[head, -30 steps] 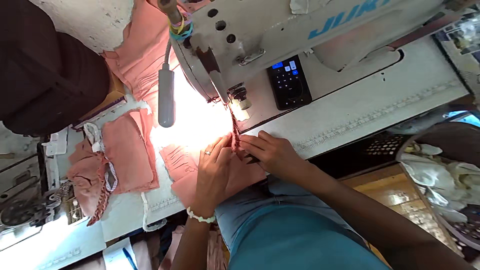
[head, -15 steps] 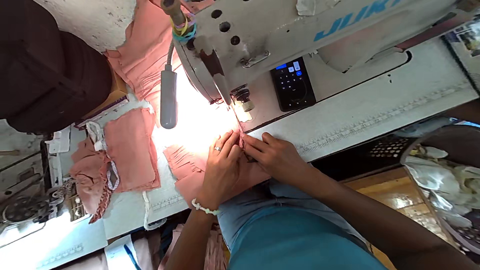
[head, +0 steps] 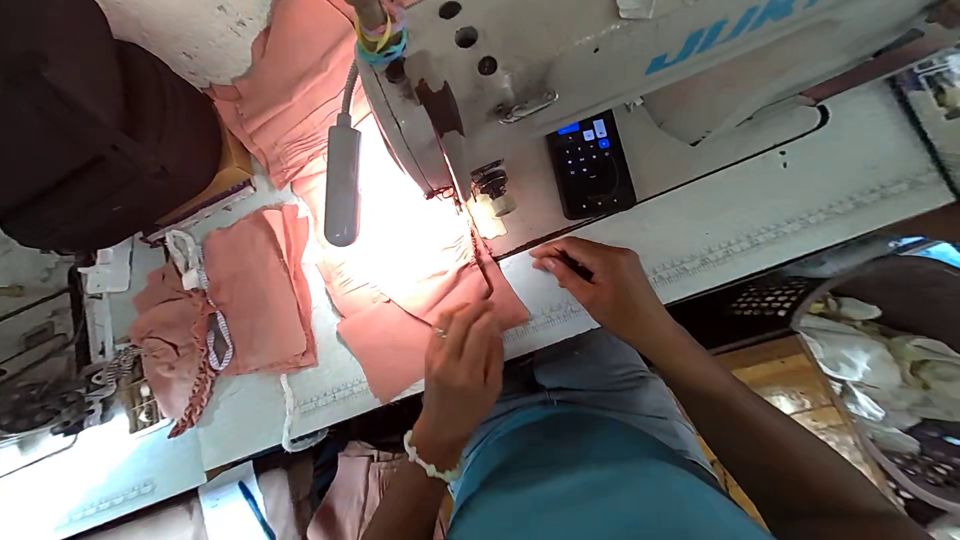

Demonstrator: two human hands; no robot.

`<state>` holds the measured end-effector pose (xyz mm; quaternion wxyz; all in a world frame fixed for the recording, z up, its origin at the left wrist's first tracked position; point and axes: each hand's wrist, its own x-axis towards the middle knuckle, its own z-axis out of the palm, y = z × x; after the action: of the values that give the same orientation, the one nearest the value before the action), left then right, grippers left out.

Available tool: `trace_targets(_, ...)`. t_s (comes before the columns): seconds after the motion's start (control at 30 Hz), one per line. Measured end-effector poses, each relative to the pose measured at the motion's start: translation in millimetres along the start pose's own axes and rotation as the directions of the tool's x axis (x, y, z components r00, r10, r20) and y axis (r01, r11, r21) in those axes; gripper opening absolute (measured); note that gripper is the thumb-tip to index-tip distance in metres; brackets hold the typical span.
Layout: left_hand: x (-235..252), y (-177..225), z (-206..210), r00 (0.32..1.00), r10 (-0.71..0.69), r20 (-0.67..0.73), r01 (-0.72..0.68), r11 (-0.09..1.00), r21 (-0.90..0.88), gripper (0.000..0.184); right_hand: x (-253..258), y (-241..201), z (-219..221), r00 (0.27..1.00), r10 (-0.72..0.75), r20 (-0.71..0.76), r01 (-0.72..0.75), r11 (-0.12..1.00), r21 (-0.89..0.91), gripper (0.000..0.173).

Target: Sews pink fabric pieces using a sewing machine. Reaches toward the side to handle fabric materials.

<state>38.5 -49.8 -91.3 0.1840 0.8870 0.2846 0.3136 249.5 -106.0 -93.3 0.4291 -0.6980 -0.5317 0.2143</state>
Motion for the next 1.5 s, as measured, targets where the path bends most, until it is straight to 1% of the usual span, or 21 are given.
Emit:
trace_targets(0.07,-4,4,6,0.993,0.009,0.115,-0.010,1.000,0.012,0.021,-13,-1,-1,0.999,0.025,0.030,-0.025,1.000,-0.009,0.017)
trace_targets(0.1,-5,1,9,0.989,0.009,0.148,-0.013,1.000,0.025,0.022,-19,-1,0,0.999,0.010,0.049,-0.009,1.000,-0.027,0.018)
trace_targets(0.13,-5,-2,11,0.989,0.015,0.150,-0.018,1.000,0.025,0.019,-25,-1,1,0.998,-0.014,0.065,0.017,0.999,-0.052,0.019)
trace_targets(0.2,-4,-9,12,0.992,0.018,0.122,-0.019,1.000,0.004,0.015,-34,0,7,0.994,-0.084,0.071,0.090,0.993,-0.080,0.018)
trace_targets(0.3,-4,-15,12,0.996,-0.009,0.090,0.017,0.996,-0.093,0.014,-40,1,14,0.981,-0.186,0.064,0.192,0.974,-0.119,0.019)
trace_targets(0.4,-5,-15,11,0.997,-0.024,0.070,0.036,0.983,-0.179,0.014,-39,-3,21,0.971,-0.229,0.073,0.237,0.963,-0.127,0.021)
trace_targets(0.5,-7,-14,9,0.998,-0.045,0.047,0.054,0.972,-0.230,0.014,-32,-8,28,0.962,-0.256,0.091,0.266,0.957,-0.119,0.016)
trace_targets(0.57,-8,-14,8,0.998,-0.039,0.041,0.047,0.979,-0.199,0.020,-26,-8,30,0.958,-0.271,0.095,0.280,0.954,-0.107,0.013)
trace_targets(0.6,-8,-13,7,0.999,-0.031,0.038,0.036,0.987,-0.158,0.027,-23,-8,30,0.957,-0.272,0.100,0.280,0.956,-0.082,0.013)
trace_targets(0.63,-9,-13,7,0.999,-0.022,0.026,0.025,0.993,-0.118,0.029,-21,-8,29,0.958,-0.265,0.107,0.272,0.961,-0.056,0.013)
trace_targets(0.73,-10,-14,7,0.997,-0.024,-0.073,0.018,0.997,-0.081,0.014,-18,-11,26,0.964,-0.243,0.104,0.245,0.970,-0.004,0.011)
trace_targets(0.8,-9,-14,7,0.990,-0.039,-0.132,0.026,0.994,-0.104,0.011,-18,-12,25,0.970,-0.234,0.071,0.232,0.972,0.032,0.013)
trace_targets(0.87,-8,-14,6,0.986,-0.043,-0.160,0.023,0.992,-0.124,0.010,-19,-12,24,0.970,-0.236,0.049,0.233,0.970,0.072,0.017)
trace_targets(1.0,-8,-15,5,0.986,-0.014,-0.165,-0.008,0.991,-0.133,0.009,-20,-9,24,0.951,-0.310,0.025,0.304,0.943,0.135,0.019)
trace_targets(1.13,-8,-14,4,0.986,0.009,-0.168,-0.030,0.992,-0.122,0.008,-22,-9,24,0.906,-0.422,0.018,0.420,0.905,0.074,0.012)
trace_targets(1.2,-9,-15,3,0.989,0.037,-0.140,-0.055,0.991,-0.125,0.009,-25,-7,26,0.887,-0.461,0.038,0.461,0.887,0.006,0.011)
trace_targets(1.23,-9,-17,1,0.994,0.049,-0.102,-0.063,0.988,-0.139,0.010,-28,-6,27,0.881,-0.469,0.055,0.471,0.882,-0.025,0.011)
trace_targets(1.3,-8,-23,-5,0.999,0.033,0.021,-0.029,0.982,-0.184,0.016,-34,-4,30,0.878,-0.469,0.094,0.476,0.877,-0.074,0.014)
trace_targets(1.33,-7,-26,-9,0.997,0.002,0.079,0.013,0.982,-0.191,0.023,-37,-2,32,0.876,-0.468,0.113,0.479,0.872,-0.103,0.014)
trace_targets(1.4,-6,-34,-14,0.990,-0.047,0.135,0.066,0.988,-0.139,0.032,-43,0,36,0.869,-0.478,0.128,0.494,0.853,-0.169,0.015)
trace_targets(1.5,-3,-40,-10,0.992,-0.040,0.122,0.035,0.998,0.045,0.033,-45,0,39,0.865,-0.489,0.111,0.501,0.842,-0.198,0.014)
